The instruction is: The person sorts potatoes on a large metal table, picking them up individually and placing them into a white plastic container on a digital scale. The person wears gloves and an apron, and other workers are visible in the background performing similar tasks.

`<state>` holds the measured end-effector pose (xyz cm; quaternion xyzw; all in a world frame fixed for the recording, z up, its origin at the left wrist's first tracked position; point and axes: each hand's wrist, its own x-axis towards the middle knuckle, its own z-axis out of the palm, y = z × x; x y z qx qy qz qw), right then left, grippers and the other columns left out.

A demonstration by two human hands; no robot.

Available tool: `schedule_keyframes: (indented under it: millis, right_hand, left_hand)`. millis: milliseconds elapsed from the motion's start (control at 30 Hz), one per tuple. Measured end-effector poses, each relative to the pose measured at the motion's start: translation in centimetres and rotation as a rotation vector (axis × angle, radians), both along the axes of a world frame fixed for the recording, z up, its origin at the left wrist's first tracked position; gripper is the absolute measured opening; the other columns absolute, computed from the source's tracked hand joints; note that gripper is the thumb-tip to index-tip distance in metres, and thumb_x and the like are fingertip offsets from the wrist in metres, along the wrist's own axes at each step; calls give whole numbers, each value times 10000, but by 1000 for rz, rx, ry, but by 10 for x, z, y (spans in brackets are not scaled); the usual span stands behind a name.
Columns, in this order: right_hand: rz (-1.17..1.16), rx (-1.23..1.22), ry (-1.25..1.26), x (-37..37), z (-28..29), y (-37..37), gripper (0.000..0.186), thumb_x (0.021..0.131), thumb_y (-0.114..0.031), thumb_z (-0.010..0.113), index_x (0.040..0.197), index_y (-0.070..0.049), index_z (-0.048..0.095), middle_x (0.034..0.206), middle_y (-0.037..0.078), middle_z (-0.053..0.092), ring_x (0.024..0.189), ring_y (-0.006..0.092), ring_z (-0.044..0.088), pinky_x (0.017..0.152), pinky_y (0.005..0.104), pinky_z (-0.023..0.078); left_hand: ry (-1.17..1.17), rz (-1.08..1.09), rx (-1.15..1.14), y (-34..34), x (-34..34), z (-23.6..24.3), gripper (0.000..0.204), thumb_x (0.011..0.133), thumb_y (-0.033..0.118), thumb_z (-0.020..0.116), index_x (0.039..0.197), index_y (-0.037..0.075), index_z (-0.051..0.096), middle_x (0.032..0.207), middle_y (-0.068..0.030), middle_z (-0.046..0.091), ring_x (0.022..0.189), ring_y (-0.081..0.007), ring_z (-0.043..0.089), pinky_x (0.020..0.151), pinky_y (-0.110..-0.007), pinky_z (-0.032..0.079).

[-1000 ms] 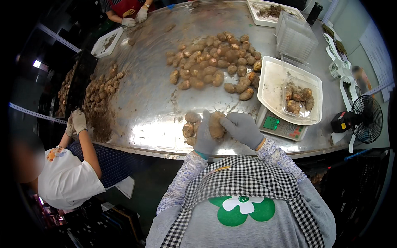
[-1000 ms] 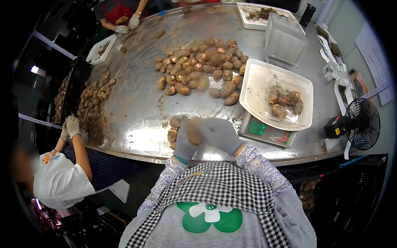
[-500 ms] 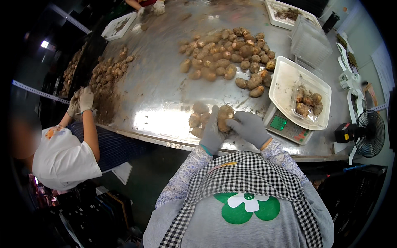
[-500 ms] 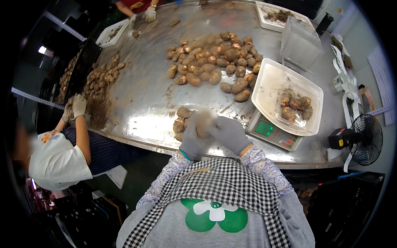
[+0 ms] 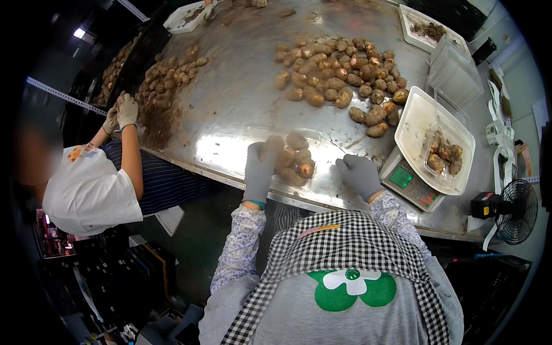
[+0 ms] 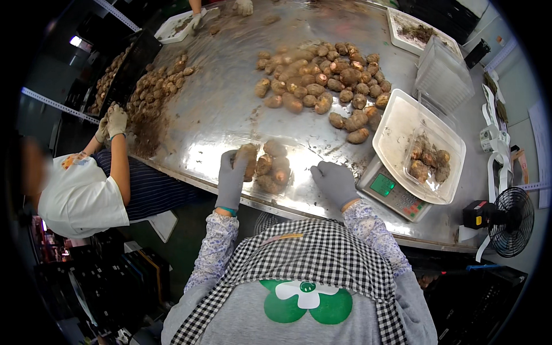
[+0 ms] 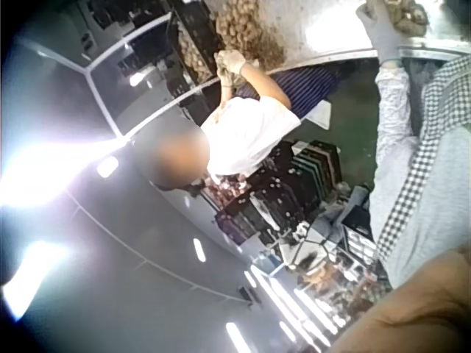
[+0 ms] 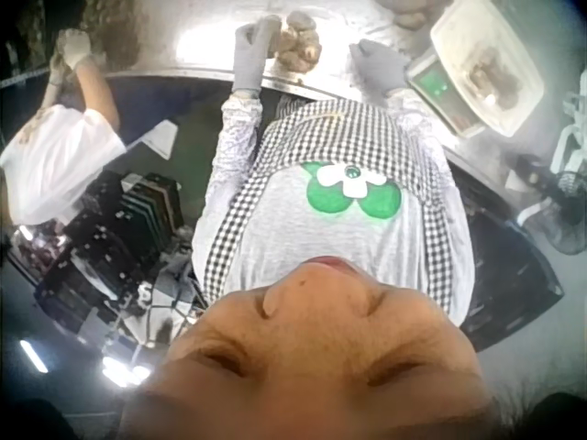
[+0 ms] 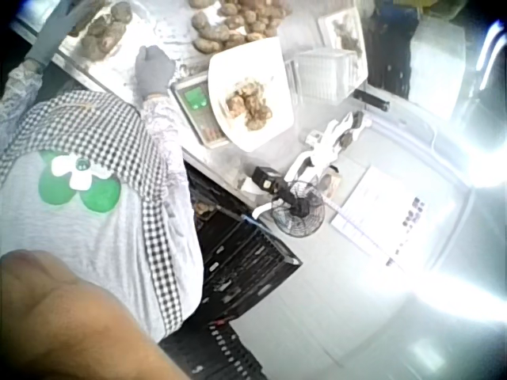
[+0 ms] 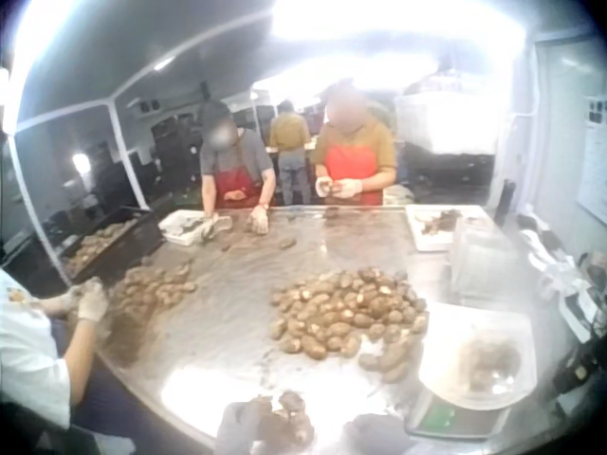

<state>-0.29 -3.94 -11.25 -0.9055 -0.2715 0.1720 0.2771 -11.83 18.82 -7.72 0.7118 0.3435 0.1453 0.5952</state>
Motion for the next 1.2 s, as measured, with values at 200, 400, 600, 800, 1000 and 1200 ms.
schedule_keyframes:
  millis: [200, 400, 600, 800, 1000, 1200]
  right_hand:
    - [70, -9, 49, -2, 14, 19, 383, 935, -403, 488, 849, -65, 645, 781, 144, 653, 759, 340, 635, 720, 428, 497]
    - [-194, 254, 424, 3, 10, 7, 357, 929, -378, 550, 796, -54, 613, 689, 99, 618, 589, 243, 588, 575, 359, 478]
    - [-521, 698, 720, 0, 49, 17, 323, 931, -322, 593, 757, -50, 567, 636, 29, 544, 506, 113, 461, 474, 263, 395]
    - [234, 383, -568, 4, 57, 37, 239, 889, -236, 623, 800, -19, 577, 734, 118, 575, 699, 221, 563, 656, 345, 458]
    - [-69, 745, -105, -6, 51, 26, 244, 903, -182, 599, 1053, 8, 620, 1030, 149, 640, 1006, 278, 590, 887, 366, 459]
    - [-166, 576, -14, 19, 28, -1, 221, 919, -161, 558, 1020, 7, 660, 916, 147, 673, 841, 243, 648, 774, 336, 502]
  left_hand:
    - [92, -414, 729, -15, 36, -17, 376, 873, 294, 625, 1146, 38, 588, 1164, -163, 600, 1016, -308, 607, 882, -405, 488]
    - [49, -320, 639, -12, 49, -7, 367, 895, 276, 579, 1171, 34, 597, 1152, -178, 595, 1072, -319, 575, 916, -417, 466]
    - [-141, -356, -197, -38, 30, 10, 397, 958, 340, 515, 1241, 63, 541, 1155, -143, 596, 1036, -314, 596, 902, -412, 480]
    - [-409, -363, -1364, -87, 44, -34, 324, 1006, 311, 429, 1185, 62, 535, 1075, -93, 587, 955, -199, 590, 854, -351, 505]
    - [-132, -2, -1683, -71, 62, -41, 215, 994, 207, 472, 1100, 35, 544, 836, -58, 517, 754, -192, 517, 721, -348, 538]
    - [-195, -676, 499, 19, 50, -16, 264, 830, 131, 693, 1086, 67, 674, 1023, -104, 695, 899, -188, 661, 802, -291, 545]
